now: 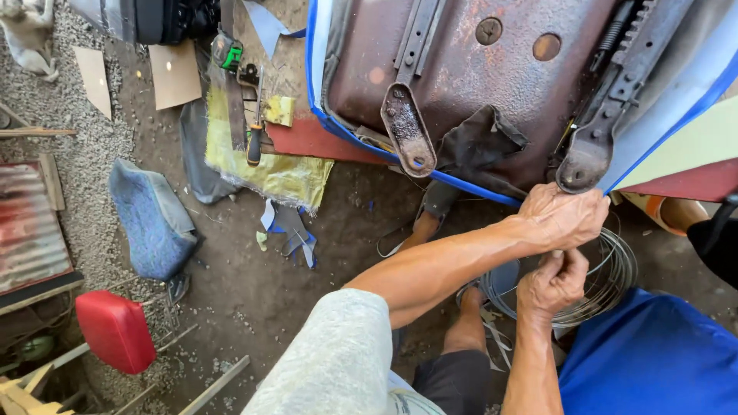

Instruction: The person uses pliers to cut a metal wire and then secures a blue strap around the underside of a chair frame. They wrap the wire around the strap and the chair's metal frame to fasten it in place.

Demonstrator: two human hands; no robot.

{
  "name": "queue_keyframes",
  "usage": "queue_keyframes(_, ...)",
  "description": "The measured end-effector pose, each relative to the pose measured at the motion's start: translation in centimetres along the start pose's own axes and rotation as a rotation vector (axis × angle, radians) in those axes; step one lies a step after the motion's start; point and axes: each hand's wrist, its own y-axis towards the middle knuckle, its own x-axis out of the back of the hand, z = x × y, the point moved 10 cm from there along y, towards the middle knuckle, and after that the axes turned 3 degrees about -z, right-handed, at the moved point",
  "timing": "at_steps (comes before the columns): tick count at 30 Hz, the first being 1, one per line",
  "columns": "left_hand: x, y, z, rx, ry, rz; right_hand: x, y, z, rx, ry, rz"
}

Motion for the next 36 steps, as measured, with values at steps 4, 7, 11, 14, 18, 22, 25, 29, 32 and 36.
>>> queue_keyframes(4, -1.4, -0.4, -1.2, -0.171, 0.221, 0.093, -1.0, 3.5, 1.9, 0.073, 0.085, -0.063)
queue_keyframes(7, 2.3, 0.0, -1.2, 0.031, -0.005, 0.069, -1.4, 6.1, 2.8, -0.025, 0.241, -0.07)
queue_keyframes(11, 0.2, -0.1, -0.6, 0.025, 0.107, 0.291, -1.5, 5.7, 1.2, -0.106, 0.282, 0.161)
queue_keyframes(14, 2.0, -0.1, -0.6, 0.155, 0.039, 0.229, 0.8, 3.3, -1.7, 0.117, -0.297, 0.424)
queue_keyframes(18, 0.4, -0.7, -1.2, -0.034, 0.117, 0.067, 1.7, 1.1, -3.6, 0.172, -0.293, 0.395)
queue_keyframes(22, 1.3, -0.2, 0.6, 0.223, -0.027, -0.186, 0.7, 1.2, -2.7, 0.078, 0.026, 0.165)
queue_keyframes(25, 0.2, -0.3, 1.2, 0.21, -0.016, -0.137, 0.7, 2.0, -2.7, 0.003, 0.074, 0.053)
queue_keyframes(29, -1.2, -0.4, 1.6, 0.186, -0.002, -0.052, -1.4, 4.2, -3.3, -0.03, 0.092, 0.028)
queue_keyframes(32, 3.6, -1.0, -0.4, 0.376, -0.149, -0.045, -1.7, 5.3, -2.1, -0.063, 0.077, 0.038)
queue_keyframes(36, 1.6, -1.7, 0.7, 0.364, -0.125, -0.015, 0.8, 5.5, -1.0, -0.142, 0.122, 0.103)
